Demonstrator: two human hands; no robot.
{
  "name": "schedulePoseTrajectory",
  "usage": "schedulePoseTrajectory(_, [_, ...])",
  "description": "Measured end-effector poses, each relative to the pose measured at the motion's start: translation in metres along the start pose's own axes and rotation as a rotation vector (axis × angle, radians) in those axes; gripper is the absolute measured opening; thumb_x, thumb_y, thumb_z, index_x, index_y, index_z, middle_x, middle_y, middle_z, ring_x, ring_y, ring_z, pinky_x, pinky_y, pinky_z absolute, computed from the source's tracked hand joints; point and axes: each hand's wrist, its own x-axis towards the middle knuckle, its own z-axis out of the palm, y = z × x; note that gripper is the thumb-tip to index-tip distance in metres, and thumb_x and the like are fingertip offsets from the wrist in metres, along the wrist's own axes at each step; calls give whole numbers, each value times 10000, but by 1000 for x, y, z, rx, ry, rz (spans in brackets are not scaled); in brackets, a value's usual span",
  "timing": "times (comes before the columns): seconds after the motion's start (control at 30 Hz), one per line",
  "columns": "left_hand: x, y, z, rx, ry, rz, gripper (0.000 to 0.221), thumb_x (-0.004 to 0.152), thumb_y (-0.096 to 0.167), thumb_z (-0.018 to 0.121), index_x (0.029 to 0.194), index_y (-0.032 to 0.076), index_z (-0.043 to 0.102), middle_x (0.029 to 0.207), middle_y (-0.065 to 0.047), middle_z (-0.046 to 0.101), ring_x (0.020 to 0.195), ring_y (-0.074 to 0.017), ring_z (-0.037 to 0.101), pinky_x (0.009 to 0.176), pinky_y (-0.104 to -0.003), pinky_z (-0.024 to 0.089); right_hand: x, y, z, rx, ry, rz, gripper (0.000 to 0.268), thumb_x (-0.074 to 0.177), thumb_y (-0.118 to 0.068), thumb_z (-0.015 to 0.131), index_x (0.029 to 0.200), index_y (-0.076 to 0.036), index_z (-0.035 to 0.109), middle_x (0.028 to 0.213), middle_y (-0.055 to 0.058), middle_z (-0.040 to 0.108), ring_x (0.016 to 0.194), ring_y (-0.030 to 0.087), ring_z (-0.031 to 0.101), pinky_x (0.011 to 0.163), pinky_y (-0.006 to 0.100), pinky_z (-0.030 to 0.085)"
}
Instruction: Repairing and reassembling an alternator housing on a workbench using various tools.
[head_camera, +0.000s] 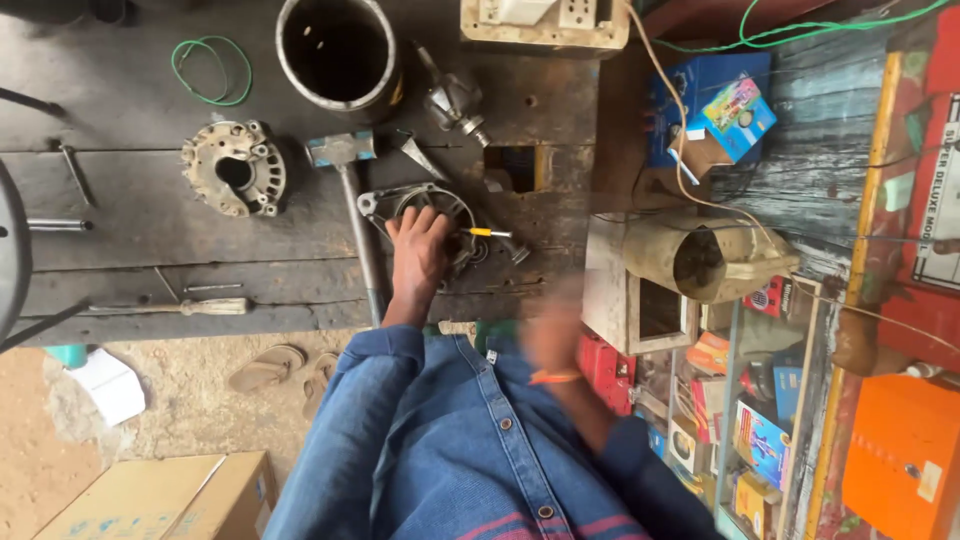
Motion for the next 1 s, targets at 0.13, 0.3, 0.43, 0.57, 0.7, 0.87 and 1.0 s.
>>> schedulePoseTrajectory(0.13, [35, 2, -6, -94, 79, 127, 251, 743, 165, 730, 973, 94, 659, 956, -95, 570, 967, -340, 529, 814, -505, 384, -23, 70, 32, -101, -124, 74, 796, 845, -45, 708, 1516, 106, 307, 1450, 366, 453, 1335, 496, 442, 1100, 490, 358])
schedulePoseTrajectory(0.3, [-7, -6, 0, 77, 130, 28, 289, 761, 33, 633, 1044, 91, 656, 1078, -107, 583, 1081, -340, 549, 923, -492, 406, -7, 50, 0, 39, -20, 186, 777, 847, -10, 670, 1534, 99, 323, 1443, 315, 506, 1331, 430, 509, 1133, 455, 375])
schedulePoseTrajectory(0.43, [8, -8, -2, -172, 176, -171, 108, 893, 44, 699, 996, 66, 673, 975, -151, 552, 974, -373, 539, 848, -475, 429, 6, 21, -13, 3, -104, 297, 754, 798, 6, 665, 1500, 44, 393, 1202, 258, 571, 1089, 352, 582, 973, 412, 472])
schedulePoseTrajectory(0.57, [21, -4, -29, -277, 217, -214, 107, 912, 28, 690, 1018, 43, 684, 997, -147, 612, 969, -362, 618, 824, -448, 490, 8, 16, -14, 66, -184, 410, 736, 792, 18, 633, 1501, -15, 434, 1015, 197, 596, 885, 272, 597, 843, 373, 517])
schedulePoseTrajectory(0.7, [30, -6, -47, -293, 147, -227, 175, 925, 125, 756, 1072, 36, 723, 957, -135, 683, 839, -327, 682, 735, -415, 533, 9, 23, -15, 93, -152, 215, 722, 778, 50, 633, 1472, 6, 437, 1123, 164, 605, 899, 252, 596, 843, 372, 507])
schedulePoseTrajectory(0.87, [33, -6, -51, -325, 101, -183, 168, 920, 139, 771, 1062, 54, 743, 950, -115, 703, 837, -304, 703, 733, -394, 552, 12, 19, -17, 84, -179, 251, 709, 782, 48, 630, 1467, -5, 455, 1143, 161, 620, 897, 269, 602, 858, 377, 507])
schedulePoseTrajectory(1.0, [37, -5, -49, -236, 18, -119, 206, 895, 156, 790, 1068, 55, 741, 937, -110, 698, 829, -302, 694, 732, -406, 550, 9, 34, -16, 63, -181, 233, 718, 766, 39, 644, 1456, 13, 448, 1159, 189, 619, 956, 302, 617, 881, 399, 504])
